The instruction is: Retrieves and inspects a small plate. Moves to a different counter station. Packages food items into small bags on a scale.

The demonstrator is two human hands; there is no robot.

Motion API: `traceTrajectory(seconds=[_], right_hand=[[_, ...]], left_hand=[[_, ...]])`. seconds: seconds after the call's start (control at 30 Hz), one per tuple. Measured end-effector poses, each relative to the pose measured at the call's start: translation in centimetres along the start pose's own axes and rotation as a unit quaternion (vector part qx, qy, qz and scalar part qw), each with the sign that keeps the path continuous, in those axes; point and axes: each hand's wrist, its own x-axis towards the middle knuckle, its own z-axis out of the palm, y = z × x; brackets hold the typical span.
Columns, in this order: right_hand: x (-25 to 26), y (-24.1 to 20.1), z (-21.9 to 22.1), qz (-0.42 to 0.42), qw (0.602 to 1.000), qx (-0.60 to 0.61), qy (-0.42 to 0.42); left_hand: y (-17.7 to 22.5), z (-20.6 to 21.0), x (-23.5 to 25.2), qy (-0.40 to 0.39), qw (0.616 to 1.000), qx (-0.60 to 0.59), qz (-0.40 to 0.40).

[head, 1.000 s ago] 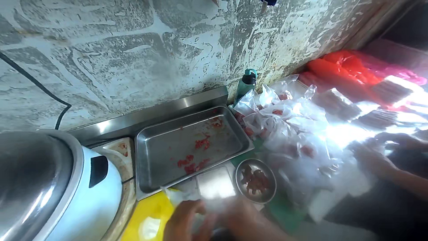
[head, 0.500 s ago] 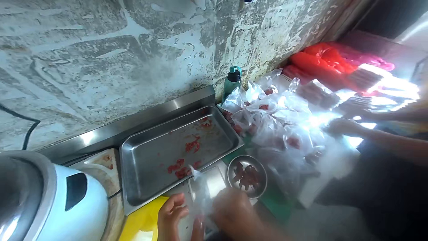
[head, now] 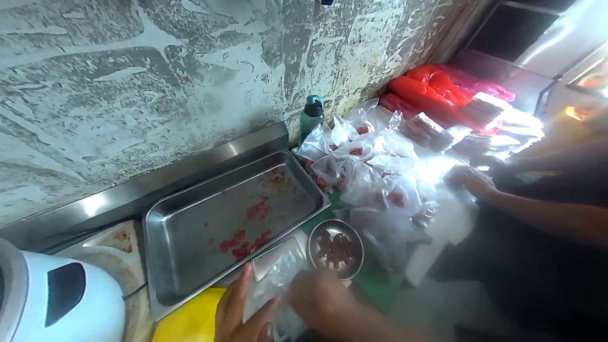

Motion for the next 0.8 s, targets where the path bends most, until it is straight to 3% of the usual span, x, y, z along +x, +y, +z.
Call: traceTrajectory(seconds=[0.1, 0.17, 0.23, 0.33, 0.43, 0.5, 0.6, 0.7, 0.8], right_hand=[[-0.1, -0.8, 1.9, -0.044, 0.998, 0.003, 0.039], [-0.1, -1.3, 2.1, -0.030, 0.998, 0.027, 0.051], [-0.1, -0.9, 1.3, 0.004, 0.995, 0.073, 0.061], [-0.6, 2.5, -1.4, 0.159, 0.972, 0.146, 0.096], [-0.4, 8.0, -3.7, 0.396, 0.916, -0.044, 0.051], [-0.1, 10.1, -3.1, 0.451, 0.884, -0.125, -0.014], [0.8, 10.6, -1.6, 0.439, 0.878, -0.182, -0.052], [0.8, 12.0, -1.8, 0.371, 0.908, -0.190, -0.047], [-0.2, 12.9, -3.9, 0.375, 0.922, -0.090, 0.023]], left_hand=[[0.4, 0.4, 0.6, 0.025, 0.995, 0.006, -0.097], [0.0, 1.0, 0.7, 0.018, 0.983, 0.047, -0.176], [-0.2, 1.0, 0.7, 0.010, 0.978, 0.045, -0.202], [-0.9, 0.4, -0.1, 0.018, 0.979, 0.021, -0.202], [-1.7, -0.6, -0.9, 0.043, 0.979, 0.020, -0.200], [-1.3, -0.9, -0.6, 0.047, 0.981, 0.029, -0.184], [0.0, -0.8, 0.4, 0.039, 0.983, 0.032, -0.174], [0.6, -0.4, 0.8, 0.014, 0.985, 0.023, -0.172], [0.7, -0.1, 0.8, -0.004, 0.985, 0.025, -0.173]])
